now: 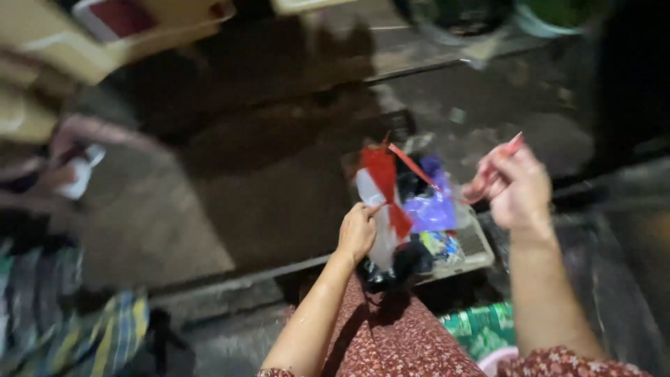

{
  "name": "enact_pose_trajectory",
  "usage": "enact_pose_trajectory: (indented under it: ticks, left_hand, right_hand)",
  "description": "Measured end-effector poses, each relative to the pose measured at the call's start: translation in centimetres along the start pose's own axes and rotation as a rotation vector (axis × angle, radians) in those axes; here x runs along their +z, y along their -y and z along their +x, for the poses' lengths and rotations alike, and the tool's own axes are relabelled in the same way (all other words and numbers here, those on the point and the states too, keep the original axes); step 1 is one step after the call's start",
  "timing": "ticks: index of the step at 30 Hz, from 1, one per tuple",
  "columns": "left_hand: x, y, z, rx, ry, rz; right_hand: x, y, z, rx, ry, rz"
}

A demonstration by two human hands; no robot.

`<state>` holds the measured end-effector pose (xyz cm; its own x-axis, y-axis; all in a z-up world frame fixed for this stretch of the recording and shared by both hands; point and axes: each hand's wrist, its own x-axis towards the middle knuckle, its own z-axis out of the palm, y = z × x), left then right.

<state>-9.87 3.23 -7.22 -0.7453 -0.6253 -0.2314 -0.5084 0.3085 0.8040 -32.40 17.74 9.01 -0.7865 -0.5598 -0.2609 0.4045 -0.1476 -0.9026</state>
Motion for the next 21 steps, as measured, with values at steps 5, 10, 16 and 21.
enact_pose_trajectory:
  ticks: [5,10,16,21]
  left_hand:
    - [-4.4,-1.7,-4.8,-0.142,-0.407,-0.295]
    - [-5.6,-1.4,-8.6,-0.262,-0.646,-0.624]
    - [-6.7,-1.4,-12.9,-0.347,-0.72,-0.83]
    - [-8.4,-0.6,-20.8,-0.31,-0.701,-0.587]
  right_hand:
    - [4.0,-11.1,1.0,0.249,0.147,-0.039]
    - [7.6,-10.6,0.1,0.331,0.22,-0.002]
    - [11.7,-12.0,-4.5,-0.153,0.563,-1.275]
    - [16.6,-16.5,-13.4,0.13,0.954,-1.414]
